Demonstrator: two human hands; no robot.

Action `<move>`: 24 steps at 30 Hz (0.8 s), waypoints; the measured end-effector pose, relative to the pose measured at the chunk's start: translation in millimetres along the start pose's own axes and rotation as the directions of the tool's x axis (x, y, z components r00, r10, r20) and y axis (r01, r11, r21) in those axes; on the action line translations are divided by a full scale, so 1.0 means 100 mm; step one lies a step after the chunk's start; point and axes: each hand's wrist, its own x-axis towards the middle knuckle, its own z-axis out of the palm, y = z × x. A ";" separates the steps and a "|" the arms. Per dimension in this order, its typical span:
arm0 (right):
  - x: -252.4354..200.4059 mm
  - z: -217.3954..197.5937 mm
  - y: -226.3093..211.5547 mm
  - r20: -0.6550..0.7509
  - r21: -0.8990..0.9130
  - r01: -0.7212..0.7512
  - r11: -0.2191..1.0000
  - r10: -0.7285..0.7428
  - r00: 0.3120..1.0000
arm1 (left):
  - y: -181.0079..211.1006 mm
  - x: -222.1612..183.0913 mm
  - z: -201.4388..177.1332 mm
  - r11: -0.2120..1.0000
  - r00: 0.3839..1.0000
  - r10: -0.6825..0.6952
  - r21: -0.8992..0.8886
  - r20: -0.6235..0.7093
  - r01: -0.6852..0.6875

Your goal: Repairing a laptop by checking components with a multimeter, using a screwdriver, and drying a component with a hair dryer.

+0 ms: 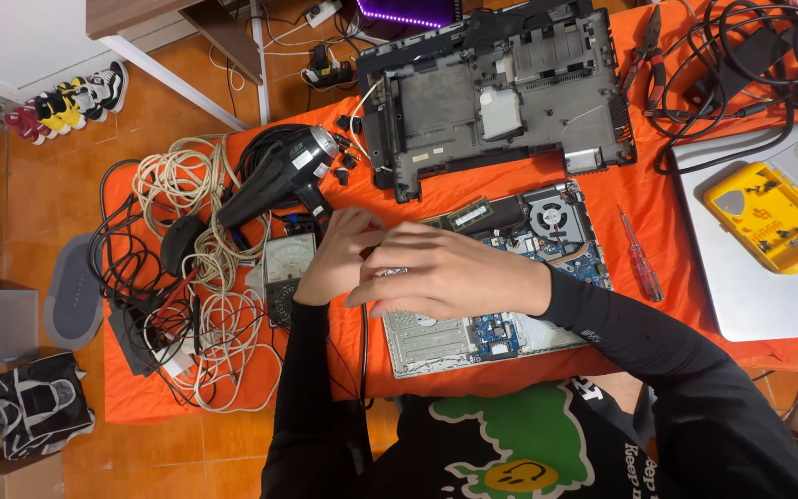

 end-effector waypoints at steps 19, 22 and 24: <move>0.03 -0.03 -0.03 0.043 0.027 0.002 1.000 -0.003 0.999 | 0.06 0.01 -0.05 1.000 1.000 -0.027 -0.014 0.012 0.027; -0.02 0.00 -0.02 0.023 0.025 0.001 1.000 -0.002 1.000 | 0.07 0.04 -0.05 0.998 0.999 -0.048 -0.038 0.023 0.048; -0.02 0.00 -0.01 0.036 -0.007 0.004 1.000 -0.004 0.999 | 0.08 0.04 -0.06 0.996 0.996 -0.079 -0.037 0.037 0.080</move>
